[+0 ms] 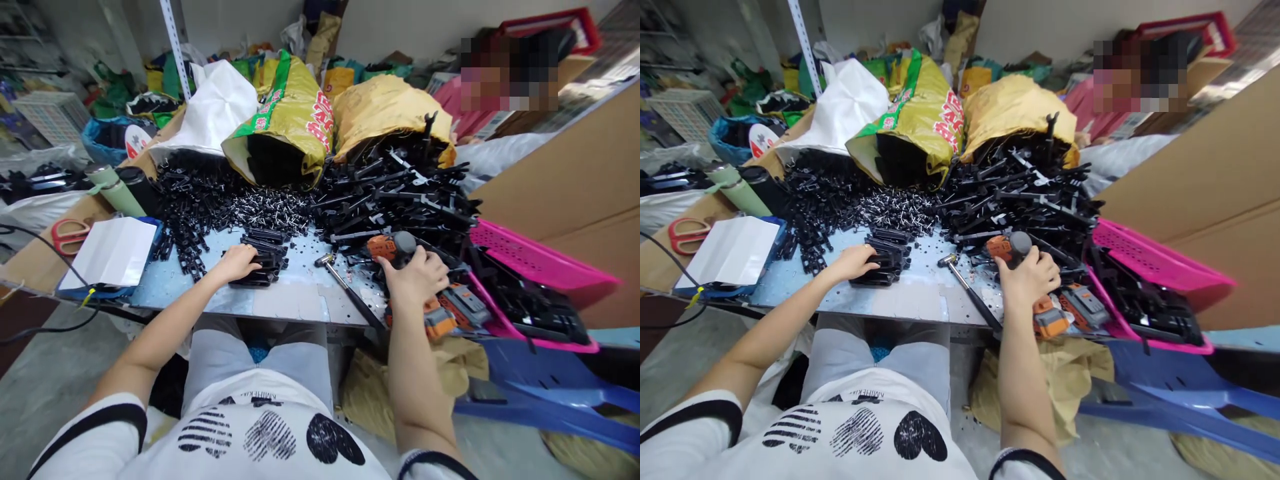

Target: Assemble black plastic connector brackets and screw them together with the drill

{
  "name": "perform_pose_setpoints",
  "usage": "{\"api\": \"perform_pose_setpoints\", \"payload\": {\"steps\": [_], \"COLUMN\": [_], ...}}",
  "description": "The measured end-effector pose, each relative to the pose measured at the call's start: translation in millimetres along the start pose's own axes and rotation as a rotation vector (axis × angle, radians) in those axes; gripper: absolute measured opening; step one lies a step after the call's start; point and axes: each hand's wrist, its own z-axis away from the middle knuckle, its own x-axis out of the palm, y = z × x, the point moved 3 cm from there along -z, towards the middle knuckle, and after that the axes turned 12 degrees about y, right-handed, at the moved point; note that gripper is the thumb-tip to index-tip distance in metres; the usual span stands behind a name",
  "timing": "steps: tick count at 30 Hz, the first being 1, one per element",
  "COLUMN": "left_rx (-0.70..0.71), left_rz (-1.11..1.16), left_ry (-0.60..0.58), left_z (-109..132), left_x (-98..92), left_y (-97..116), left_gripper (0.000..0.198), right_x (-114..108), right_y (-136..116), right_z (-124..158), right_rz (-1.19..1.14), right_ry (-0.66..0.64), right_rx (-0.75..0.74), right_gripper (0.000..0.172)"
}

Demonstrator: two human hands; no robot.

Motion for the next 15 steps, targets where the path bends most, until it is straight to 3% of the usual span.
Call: {"api": "perform_pose_setpoints", "payload": {"steps": [2, 3, 6, 8, 11, 15], "left_rx": [-0.005, -0.020, -0.147, -0.325, -0.754, -1.242], "left_rz": [-0.052, -0.038, 0.173, 0.440, 0.995, 1.666], "left_ry": [0.046, 0.089, 0.299, 0.391, 0.292, 0.000], "left_z": [-4, -3, 12, 31, 67, 98], "left_x": [12.8, 18.0, 27.5, 34.5, 55.3, 76.9], "left_y": [3, 6, 20, 29, 39, 51], "left_gripper": [0.021, 0.023, 0.030, 0.029, 0.028, 0.039], "right_x": [-1, 7, 47, 77, 111, 130], "right_y": [-36, -60, -149, -203, -256, -278], "right_z": [14, 22, 48, 62, 65, 43], "right_rz": [-0.203, -0.321, -0.574, -0.559, -0.506, -0.530], "right_ry": [0.116, 0.074, -0.262, -0.499, -0.726, -0.888], "right_rx": [-0.118, -0.213, -0.572, -0.733, -0.866, -0.980], "right_gripper": [0.053, 0.045, 0.032, 0.033, 0.038, 0.036]}}
